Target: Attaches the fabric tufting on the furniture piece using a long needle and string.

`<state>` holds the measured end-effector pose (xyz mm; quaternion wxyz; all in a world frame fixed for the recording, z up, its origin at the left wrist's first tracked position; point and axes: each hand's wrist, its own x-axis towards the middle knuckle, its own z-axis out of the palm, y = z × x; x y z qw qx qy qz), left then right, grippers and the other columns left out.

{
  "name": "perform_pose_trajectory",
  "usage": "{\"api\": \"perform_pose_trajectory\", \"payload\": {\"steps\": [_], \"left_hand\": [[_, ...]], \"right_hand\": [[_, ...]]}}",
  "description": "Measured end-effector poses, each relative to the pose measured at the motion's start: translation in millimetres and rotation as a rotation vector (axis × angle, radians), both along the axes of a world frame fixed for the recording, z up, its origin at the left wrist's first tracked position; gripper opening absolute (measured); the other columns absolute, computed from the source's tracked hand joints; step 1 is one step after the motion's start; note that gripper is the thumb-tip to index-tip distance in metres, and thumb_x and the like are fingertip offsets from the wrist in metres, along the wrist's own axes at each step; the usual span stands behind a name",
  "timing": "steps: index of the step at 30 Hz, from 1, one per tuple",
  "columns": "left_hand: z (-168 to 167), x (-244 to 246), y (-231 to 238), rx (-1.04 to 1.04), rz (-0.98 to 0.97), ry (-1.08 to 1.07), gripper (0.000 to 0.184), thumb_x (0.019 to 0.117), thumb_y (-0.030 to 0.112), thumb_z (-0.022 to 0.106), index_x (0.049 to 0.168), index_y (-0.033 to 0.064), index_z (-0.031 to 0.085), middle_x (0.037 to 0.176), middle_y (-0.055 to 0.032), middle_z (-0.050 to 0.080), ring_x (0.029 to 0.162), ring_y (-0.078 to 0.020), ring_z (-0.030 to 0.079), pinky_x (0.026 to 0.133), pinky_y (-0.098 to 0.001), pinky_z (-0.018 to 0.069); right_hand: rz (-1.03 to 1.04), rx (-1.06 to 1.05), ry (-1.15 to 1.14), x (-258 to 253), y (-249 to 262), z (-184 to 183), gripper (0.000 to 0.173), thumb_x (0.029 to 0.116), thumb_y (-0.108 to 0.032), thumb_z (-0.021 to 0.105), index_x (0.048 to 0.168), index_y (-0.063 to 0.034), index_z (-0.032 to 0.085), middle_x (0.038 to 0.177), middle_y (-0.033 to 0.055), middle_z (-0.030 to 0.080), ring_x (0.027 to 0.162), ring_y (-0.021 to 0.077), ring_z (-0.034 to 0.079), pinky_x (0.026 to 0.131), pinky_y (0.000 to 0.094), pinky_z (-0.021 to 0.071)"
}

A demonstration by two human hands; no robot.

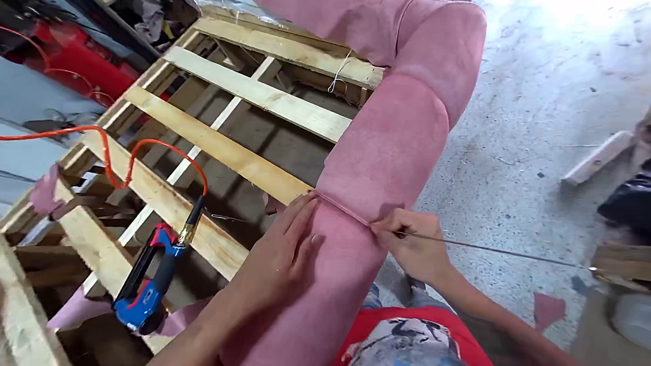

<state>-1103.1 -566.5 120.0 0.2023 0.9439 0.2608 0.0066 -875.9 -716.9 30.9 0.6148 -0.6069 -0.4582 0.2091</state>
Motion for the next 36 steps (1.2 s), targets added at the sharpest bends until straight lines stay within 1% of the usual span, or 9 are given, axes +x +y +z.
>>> {"api": "perform_pose_trajectory", "payload": {"steps": [2, 5, 8, 12, 17, 21, 27, 30, 36], "left_hand": [[1, 3, 11, 0.0, -0.071, -0.018, 0.057, 0.109, 0.049, 0.032, 0.16, 0.0245, 0.037, 0.168, 0.0093, 0.029, 0.155, -0.0096, 0.025, 0.125, -0.0407, 0.0328], [1, 13, 30, -0.019, -0.184, -0.079, 0.052, 0.1096, 0.045, 0.032, 0.15, 0.0184, 0.052, 0.159, 0.0028, 0.043, 0.151, -0.0141, 0.034, 0.123, -0.0414, 0.0346], [-6, 22, 44, -0.029, -0.237, -0.111, 0.049, 0.1092, 0.042, 0.034, 0.143, 0.0165, 0.058, 0.151, 0.0, 0.05, 0.145, -0.0163, 0.04, 0.119, -0.0402, 0.0385], [-15, 22, 43, -0.07, -0.169, -0.171, 0.045, 0.1082, 0.039, 0.038, 0.141, 0.0156, 0.059, 0.149, -0.0002, 0.051, 0.141, -0.0134, 0.046, 0.114, -0.0361, 0.0457], [-10, 26, 41, 0.081, -0.285, -0.129, 0.044, 0.1073, 0.036, 0.039, 0.139, 0.0179, 0.063, 0.147, -0.0008, 0.056, 0.144, -0.0215, 0.044, 0.116, -0.0431, 0.0424], [-11, 41, 25, 0.172, -0.416, -0.063, 0.039, 0.1047, 0.028, 0.045, 0.134, 0.0192, 0.068, 0.14, 0.0001, 0.064, 0.139, -0.0251, 0.05, 0.12, -0.0537, 0.0361], [-10, 54, 19, 0.181, -0.382, -0.016, 0.034, 0.105, 0.032, 0.046, 0.124, 0.0232, 0.073, 0.127, 0.0023, 0.07, 0.13, -0.0229, 0.057, 0.115, -0.0506, 0.0399], [-6, 56, 16, 0.232, -0.379, -0.002, 0.036, 0.1061, 0.035, 0.043, 0.12, 0.023, 0.074, 0.125, 0.0021, 0.071, 0.129, -0.0225, 0.058, 0.114, -0.0498, 0.0403], [-4, 57, 13, 0.295, -0.383, 0.032, 0.034, 0.1069, 0.036, 0.042, 0.118, 0.0248, 0.071, 0.121, 0.0058, 0.069, 0.128, -0.0184, 0.057, 0.115, -0.0458, 0.0383]], "right_hand": [[-0.055, 0.028, 0.011, -7, 12, 23, 0.011, 0.0823, -0.006, 0.074, 0.074, -0.0129, 0.07, 0.076, -0.0035, 0.073, 0.06, 0.0061, 0.067, 0.051, 0.0246, 0.0569], [-0.053, 0.126, -0.077, -30, 59, 49, 0.011, 0.0846, -0.001, 0.073, 0.076, -0.0069, 0.069, 0.077, 0.0006, 0.073, 0.064, 0.006, 0.066, 0.053, 0.0229, 0.056], [-0.1, 0.104, -0.038, -34, 39, 12, 0.013, 0.0885, -0.003, 0.07, 0.077, -0.0079, 0.067, 0.08, 0.0009, 0.071, 0.069, 0.0096, 0.067, 0.058, 0.0268, 0.0579], [-0.247, -0.013, 0.226, -30, -26, -43, 0.014, 0.089, -0.008, 0.077, 0.079, -0.0095, 0.067, 0.077, 0.0058, 0.073, 0.055, 0.0154, 0.065, 0.048, 0.0305, 0.057], [-0.199, 0.151, 0.342, -27, -4, -22, 0.011, 0.0865, -0.001, 0.078, 0.086, -0.0054, 0.068, 0.085, 0.0083, 0.075, 0.058, 0.0141, 0.068, 0.049, 0.0283, 0.0594], [-0.187, 0.214, 0.533, -32, -19, -88, 0.01, 0.0877, 0.0, 0.076, 0.084, -0.0035, 0.067, 0.083, 0.0098, 0.071, 0.064, 0.0158, 0.067, 0.056, 0.0303, 0.0587], [-0.169, 0.302, 0.925, -38, -25, -193, 0.014, 0.0893, -0.007, 0.077, 0.085, -0.0074, 0.064, 0.081, 0.0107, 0.069, 0.056, 0.0168, 0.062, 0.048, 0.0316, 0.0539], [-0.303, 0.193, 0.977, -39, -26, -246, 0.014, 0.0902, -0.006, 0.075, 0.083, -0.0062, 0.063, 0.08, 0.0105, 0.071, 0.056, 0.0183, 0.063, 0.049, 0.0335, 0.055], [-0.141, 0.39, 1.062, -24, -34, -161, 0.008, 0.0901, -0.002, 0.075, 0.085, -0.0041, 0.069, 0.081, 0.0078, 0.073, 0.057, 0.0138, 0.067, 0.05, 0.0299, 0.059]]}}
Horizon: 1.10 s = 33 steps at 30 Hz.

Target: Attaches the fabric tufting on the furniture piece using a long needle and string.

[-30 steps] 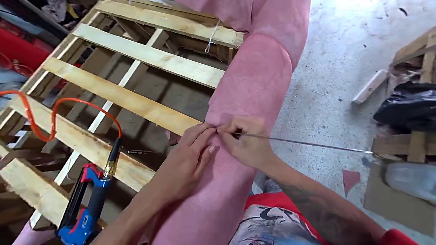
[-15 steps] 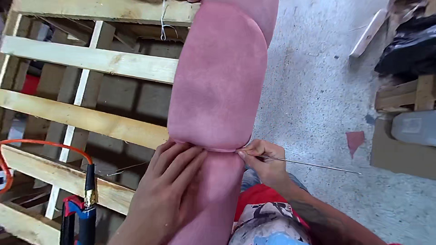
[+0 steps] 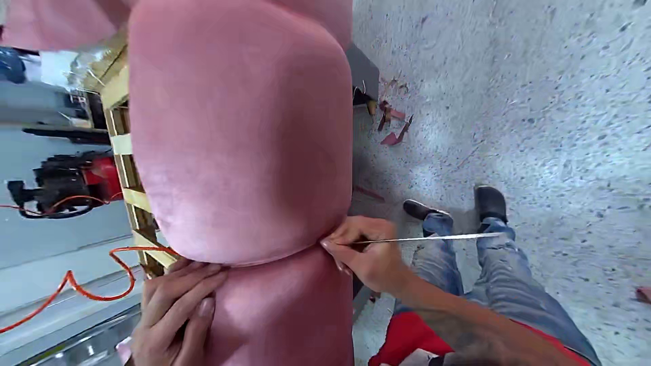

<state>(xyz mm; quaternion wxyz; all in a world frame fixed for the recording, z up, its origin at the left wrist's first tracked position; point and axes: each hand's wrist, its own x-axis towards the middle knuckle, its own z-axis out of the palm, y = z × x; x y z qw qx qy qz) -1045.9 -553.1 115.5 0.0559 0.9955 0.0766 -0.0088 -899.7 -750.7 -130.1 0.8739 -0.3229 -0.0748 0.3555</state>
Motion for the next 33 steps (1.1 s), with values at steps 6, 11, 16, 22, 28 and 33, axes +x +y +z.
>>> {"api": "perform_pose_trajectory", "payload": {"steps": [6, 11, 16, 22, 28, 33], "left_hand": [[-3, 2, -8, 0.011, -0.013, -0.052, 0.037, 0.1062, 0.035, 0.043, 0.112, 0.0176, 0.075, 0.12, 0.0029, 0.071, 0.128, -0.0186, 0.059, 0.117, -0.0441, 0.0377], [-2, 5, -6, 0.029, -0.006, -0.066, 0.037, 0.1067, 0.035, 0.041, 0.115, 0.0206, 0.074, 0.121, 0.0038, 0.071, 0.127, -0.0195, 0.059, 0.116, -0.0452, 0.04], [-7, 8, -8, 0.027, -0.004, -0.081, 0.037, 0.1069, 0.037, 0.042, 0.115, 0.0218, 0.074, 0.121, 0.0037, 0.072, 0.128, -0.0203, 0.06, 0.116, -0.0461, 0.0417], [-4, 4, -17, -0.029, 0.32, -0.238, 0.032, 0.1057, 0.025, 0.05, 0.111, 0.0054, 0.075, 0.122, -0.0082, 0.072, 0.123, -0.0227, 0.064, 0.11, -0.0437, 0.0501], [4, 6, -14, -0.413, 0.968, -0.315, 0.023, 0.1069, 0.028, 0.054, 0.113, 0.017, 0.074, 0.099, 0.0009, 0.076, 0.089, -0.0119, 0.072, 0.077, -0.0349, 0.0612], [18, -12, 4, -1.083, 1.068, -0.234, 0.035, 0.1086, 0.037, 0.049, 0.122, 0.0158, 0.073, 0.1, -0.0059, 0.074, 0.085, -0.0159, 0.071, 0.074, -0.0354, 0.0598]], "right_hand": [[0.134, -0.271, 0.217, 41, -10, 7, 0.017, 0.0896, 0.017, 0.06, 0.079, 0.0041, 0.061, 0.067, 0.0018, 0.065, 0.055, 0.0071, 0.059, 0.058, 0.0223, 0.0526], [-0.051, 0.036, 0.119, 7, -10, 16, 0.008, 0.091, 0.002, 0.071, 0.084, -0.0002, 0.066, 0.077, 0.0103, 0.071, 0.053, 0.0139, 0.064, 0.046, 0.0281, 0.0564], [-0.024, -0.074, 0.018, -14, 8, -51, 0.007, 0.0911, -0.01, 0.075, 0.087, -0.0075, 0.069, 0.084, 0.0059, 0.071, 0.06, 0.0148, 0.065, 0.051, 0.0316, 0.0578], [0.065, -0.413, 0.103, -8, -8, -83, 0.015, 0.0897, -0.013, 0.078, 0.086, -0.0036, 0.067, 0.073, 0.0107, 0.07, 0.053, 0.0213, 0.065, 0.049, 0.0369, 0.057], [0.018, -0.19, -0.469, 23, -10, 100, 0.007, 0.0882, -0.009, 0.078, 0.087, -0.0109, 0.072, 0.083, 0.0003, 0.076, 0.055, 0.0116, 0.067, 0.046, 0.028, 0.0596], [0.019, -0.173, -1.124, 16, 96, 185, 0.006, 0.0888, -0.005, 0.072, 0.083, -0.0078, 0.07, 0.074, -0.0022, 0.067, 0.061, 0.0054, 0.063, 0.053, 0.023, 0.0564]]}}
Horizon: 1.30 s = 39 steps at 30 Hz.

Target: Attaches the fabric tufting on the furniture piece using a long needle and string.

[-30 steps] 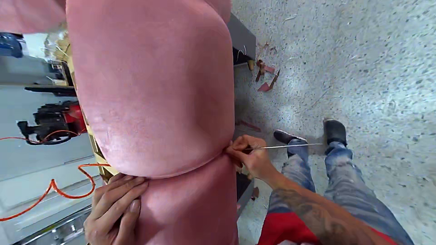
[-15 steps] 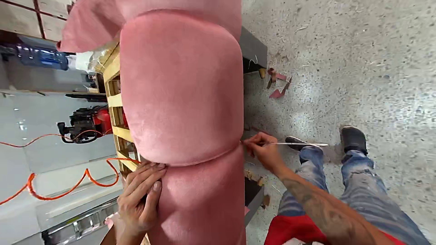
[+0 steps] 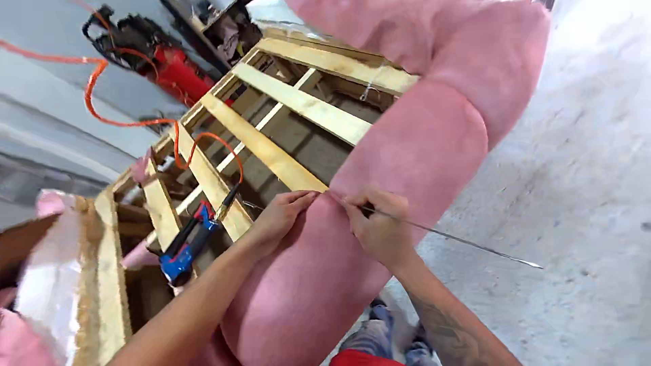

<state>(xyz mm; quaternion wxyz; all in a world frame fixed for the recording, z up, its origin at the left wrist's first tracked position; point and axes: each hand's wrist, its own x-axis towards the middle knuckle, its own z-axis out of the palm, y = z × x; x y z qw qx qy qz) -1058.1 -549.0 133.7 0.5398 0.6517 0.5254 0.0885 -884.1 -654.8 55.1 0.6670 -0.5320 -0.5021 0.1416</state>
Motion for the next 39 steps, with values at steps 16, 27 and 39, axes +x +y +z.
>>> {"api": "perform_pose_trajectory", "payload": {"steps": [16, 27, 39], "left_hand": [[-72, -22, 64, -0.186, -0.285, 0.005, 0.051, 0.1013, 0.055, 0.056, 0.094, 0.0057, 0.068, 0.076, -0.0085, 0.064, 0.067, -0.0186, 0.062, 0.065, -0.0397, 0.0546], [-88, -18, 68, 0.098, -0.232, 0.137, 0.035, 0.0995, 0.041, 0.064, 0.077, 0.0147, 0.066, 0.06, 0.0005, 0.058, 0.055, -0.0156, 0.057, 0.053, -0.0401, 0.0488], [-94, -23, 66, 0.015, -0.239, 0.063, 0.032, 0.102, 0.037, 0.059, 0.078, 0.0165, 0.063, 0.062, 0.0013, 0.055, 0.057, -0.0157, 0.056, 0.053, -0.0384, 0.0483]], "right_hand": [[0.152, -0.421, -0.297, 11, -3, 29, 0.015, 0.0906, -0.012, 0.072, 0.076, -0.0133, 0.067, 0.078, -0.0034, 0.071, 0.063, 0.0073, 0.065, 0.052, 0.0256, 0.0551], [-0.03, -0.396, -0.548, -3, 11, 34, 0.018, 0.0878, -0.01, 0.068, 0.071, -0.0147, 0.064, 0.076, -0.0053, 0.07, 0.065, 0.003, 0.065, 0.052, 0.0211, 0.054], [0.066, -0.586, -0.887, -15, 60, 69, 0.019, 0.0877, -0.013, 0.063, 0.069, -0.0188, 0.06, 0.07, -0.0099, 0.06, 0.058, -0.0011, 0.055, 0.045, 0.0184, 0.044]]}}
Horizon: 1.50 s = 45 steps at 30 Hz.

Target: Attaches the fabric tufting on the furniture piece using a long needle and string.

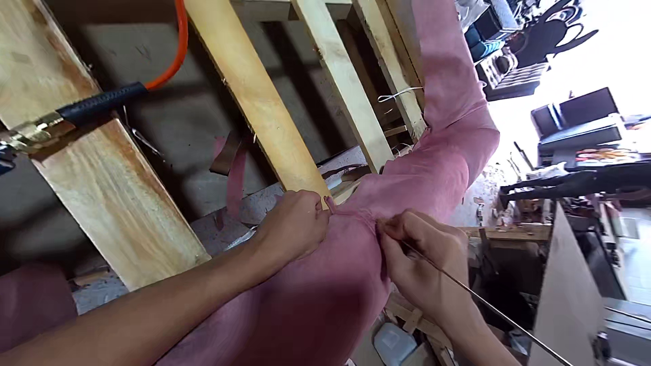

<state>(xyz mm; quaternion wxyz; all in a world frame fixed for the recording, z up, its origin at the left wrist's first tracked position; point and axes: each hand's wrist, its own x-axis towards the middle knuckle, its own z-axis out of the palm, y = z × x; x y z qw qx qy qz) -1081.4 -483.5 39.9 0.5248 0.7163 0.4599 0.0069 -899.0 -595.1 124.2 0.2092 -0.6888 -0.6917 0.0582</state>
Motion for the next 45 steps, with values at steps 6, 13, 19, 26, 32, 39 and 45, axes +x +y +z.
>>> {"api": "perform_pose_trajectory", "payload": {"steps": [6, 13, 19, 26, 32, 39, 45], "left_hand": [[-1, 2, 0, -0.011, -0.027, -0.018, 0.029, 0.1011, 0.034, 0.058, 0.079, 0.0161, 0.062, 0.067, -0.0016, 0.058, 0.063, -0.0195, 0.06, 0.056, -0.0435, 0.0508], [-4, 4, 3, -0.027, -0.036, 0.0, 0.029, 0.1012, 0.034, 0.057, 0.079, 0.0161, 0.062, 0.068, -0.0016, 0.058, 0.064, -0.0196, 0.06, 0.057, -0.0432, 0.0513], [-6, 3, -3, 0.026, -0.008, -0.027, 0.031, 0.1017, 0.035, 0.06, 0.077, 0.0164, 0.062, 0.063, -0.0001, 0.056, 0.059, -0.0174, 0.057, 0.054, -0.0416, 0.049], [-8, 2, -3, 0.032, -0.013, -0.031, 0.032, 0.1021, 0.036, 0.06, 0.076, 0.0174, 0.061, 0.06, 0.0022, 0.054, 0.055, -0.015, 0.055, 0.052, -0.0381, 0.0472], [-10, -2, -6, 0.054, 0.003, -0.097, 0.031, 0.1022, 0.033, 0.062, 0.077, 0.0152, 0.063, 0.056, 0.0009, 0.054, 0.051, -0.0153, 0.054, 0.049, -0.0401, 0.0467], [-9, -2, -1, 0.118, -0.007, -0.06, 0.031, 0.1012, 0.038, 0.064, 0.077, 0.0188, 0.065, 0.054, 0.0039, 0.054, 0.048, -0.0133, 0.052, 0.047, -0.0387, 0.0456], [8, -7, -4, 0.597, -0.081, -0.07, 0.026, 0.1001, 0.042, 0.062, 0.095, 0.0169, 0.069, 0.071, 0.0059, 0.065, 0.062, -0.0078, 0.062, 0.057, -0.035, 0.0523]], "right_hand": [[0.018, -0.094, 0.059, -3, 27, 18, 0.014, 0.0854, -0.015, 0.071, 0.074, -0.0202, 0.066, 0.069, -0.0117, 0.066, 0.055, 0.0003, 0.059, 0.044, 0.0212, 0.0493], [-0.137, -0.188, 0.423, 27, -50, 4, 0.017, 0.0856, -0.008, 0.075, 0.072, -0.0118, 0.064, 0.072, 0.0023, 0.069, 0.051, 0.0127, 0.061, 0.04, 0.0273, 0.051], [-0.044, -0.069, 0.35, 5, 5, 4, 0.016, 0.087, -0.008, 0.075, 0.076, -0.0154, 0.066, 0.077, -0.0031, 0.074, 0.056, 0.01, 0.066, 0.044, 0.0275, 0.0552], [-0.167, -0.015, 0.452, 15, -53, -10, 0.021, 0.0896, -0.009, 0.073, 0.071, -0.0114, 0.063, 0.069, 0.0029, 0.068, 0.051, 0.0142, 0.062, 0.043, 0.029, 0.0534], [-0.096, 0.058, 0.488, 0, -22, -12, 0.017, 0.0873, -0.003, 0.075, 0.077, -0.0106, 0.063, 0.081, 0.0016, 0.074, 0.058, 0.0121, 0.066, 0.046, 0.0276, 0.0555], [-0.198, 0.28, 0.933, 23, -101, -63, 0.016, 0.0879, 0.002, 0.076, 0.078, -0.0032, 0.065, 0.076, 0.0149, 0.071, 0.053, 0.0205, 0.065, 0.047, 0.0323, 0.0577], [-0.098, 0.56, 0.803, 11, -79, -74, 0.021, 0.0831, 0.005, 0.075, 0.073, -0.0055, 0.06, 0.086, 0.01, 0.074, 0.076, 0.0207, 0.075, 0.064, 0.0354, 0.066]]}}
